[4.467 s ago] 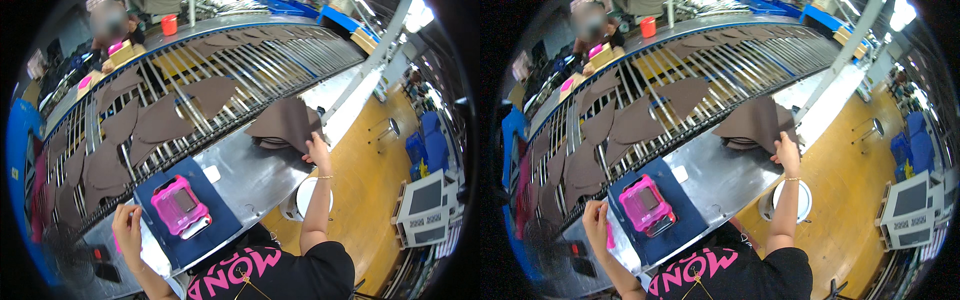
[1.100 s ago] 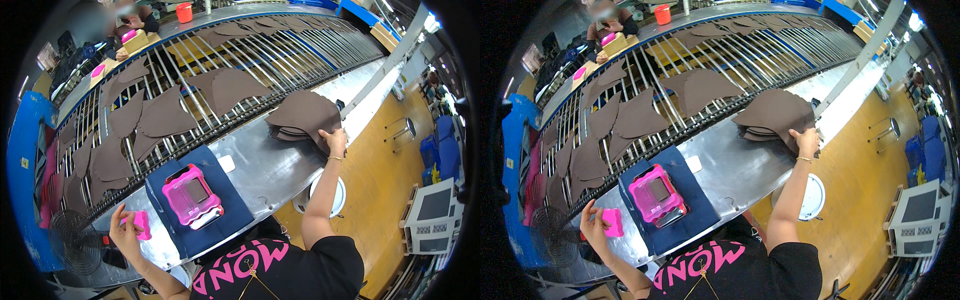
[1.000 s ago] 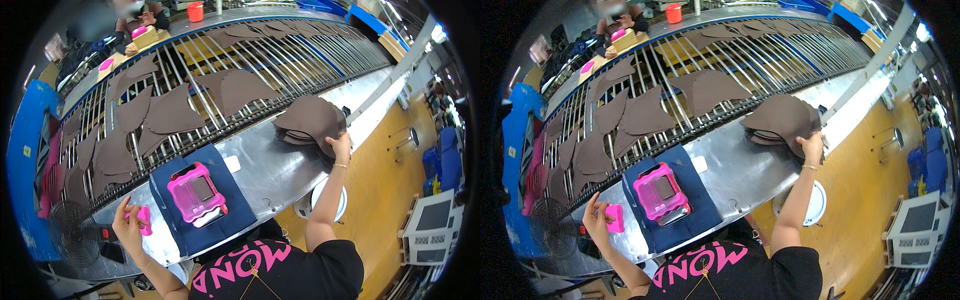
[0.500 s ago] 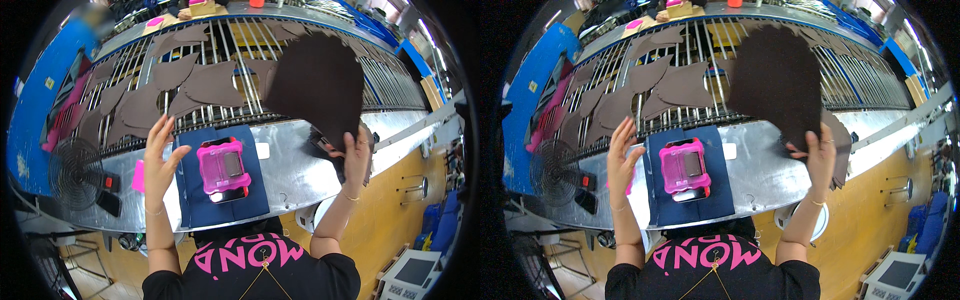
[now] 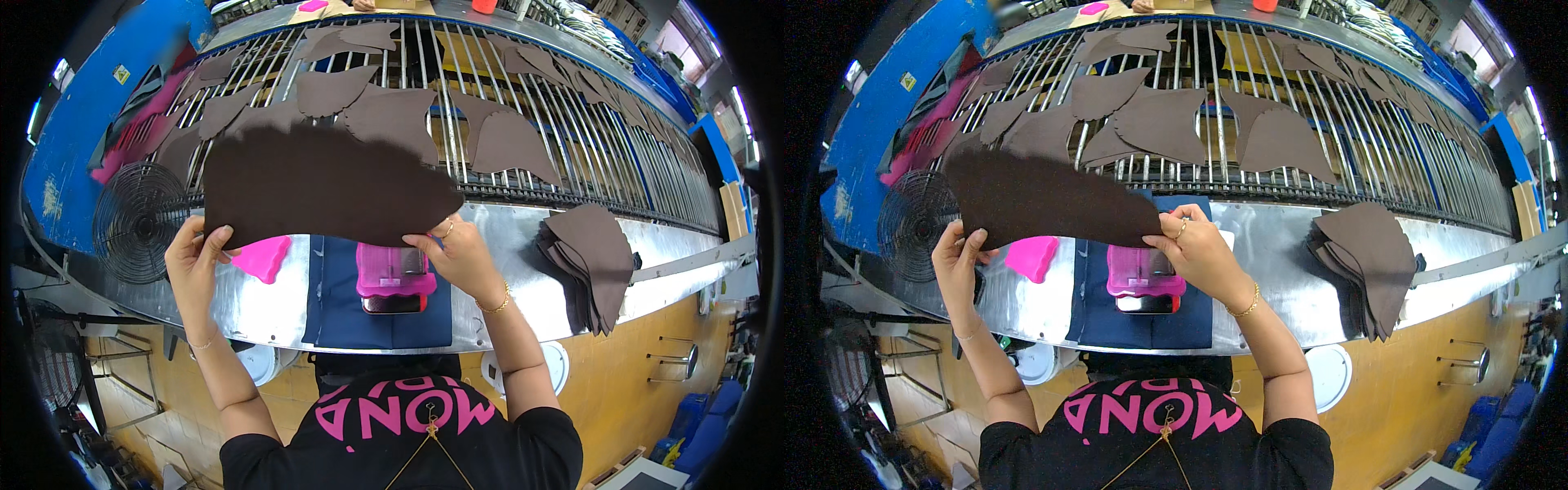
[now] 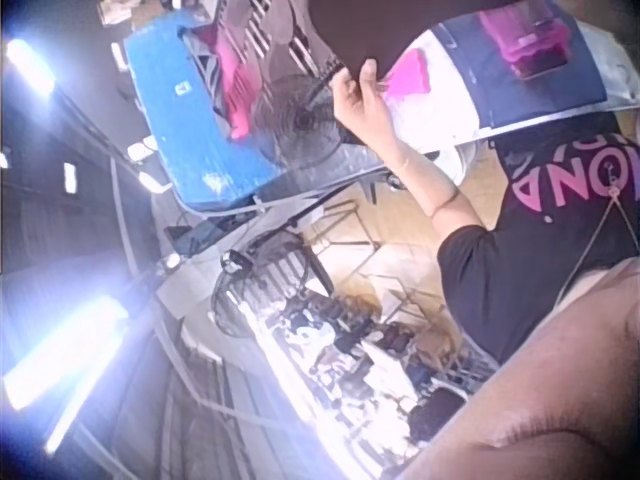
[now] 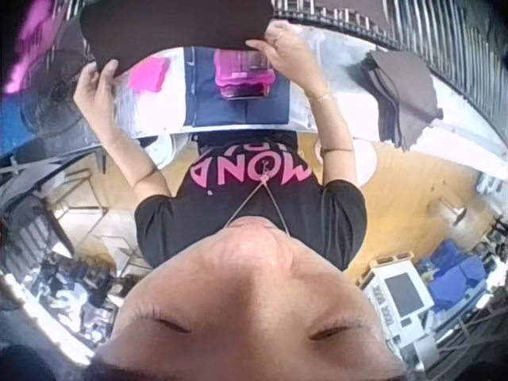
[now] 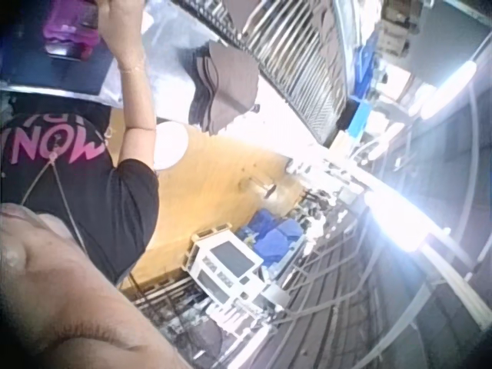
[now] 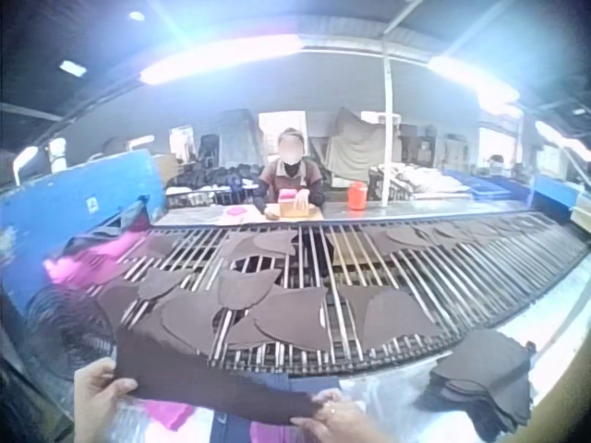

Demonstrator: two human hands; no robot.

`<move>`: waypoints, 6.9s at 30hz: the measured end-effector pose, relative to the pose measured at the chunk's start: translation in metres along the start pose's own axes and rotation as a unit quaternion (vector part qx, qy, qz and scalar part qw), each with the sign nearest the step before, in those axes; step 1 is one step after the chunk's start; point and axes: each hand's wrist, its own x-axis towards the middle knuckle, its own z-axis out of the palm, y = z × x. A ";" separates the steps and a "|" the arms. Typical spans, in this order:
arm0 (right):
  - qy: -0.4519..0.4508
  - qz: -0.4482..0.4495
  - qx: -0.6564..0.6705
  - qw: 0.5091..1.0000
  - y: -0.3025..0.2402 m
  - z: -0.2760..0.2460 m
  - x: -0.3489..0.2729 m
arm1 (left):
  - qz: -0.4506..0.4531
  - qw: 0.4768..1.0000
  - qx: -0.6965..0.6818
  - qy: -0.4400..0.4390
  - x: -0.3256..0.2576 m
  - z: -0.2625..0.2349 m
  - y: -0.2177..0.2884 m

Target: The person repeatedly picks up brown fabric pieces from a stack and places them onto a moving conveyor belt. The person handles the pieces one at a time, maintaining a steady rhythm as the belt carries them away.

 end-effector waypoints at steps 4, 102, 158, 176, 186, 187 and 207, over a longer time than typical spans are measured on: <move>0.001 -0.027 -0.055 0.998 0.014 -0.004 -0.014 | -0.040 0.998 0.032 -0.044 -0.005 0.005 -0.004; -0.014 -0.035 -0.037 0.999 -0.008 0.002 0.002 | -0.002 1.000 -0.020 0.002 -0.002 -0.009 -0.003; 0.274 0.612 -0.500 0.548 0.115 -0.214 -0.251 | -0.469 0.748 -0.286 -0.373 0.203 0.448 -0.137; 0.329 0.462 -0.238 0.789 -0.012 -0.211 -0.154 | -0.137 0.923 -0.101 -0.345 0.102 0.160 0.002; 0.171 0.174 0.300 0.922 -0.010 -0.067 -0.038 | -0.147 0.945 -0.185 -0.225 0.046 0.114 0.004; 0.117 0.152 0.167 0.967 -0.005 -0.058 -0.031 | -0.102 0.964 -0.165 -0.183 0.044 0.097 0.006; 0.010 0.156 -0.045 0.987 0.052 -0.055 -0.089 | -0.008 0.952 0.136 -0.275 0.013 0.091 0.003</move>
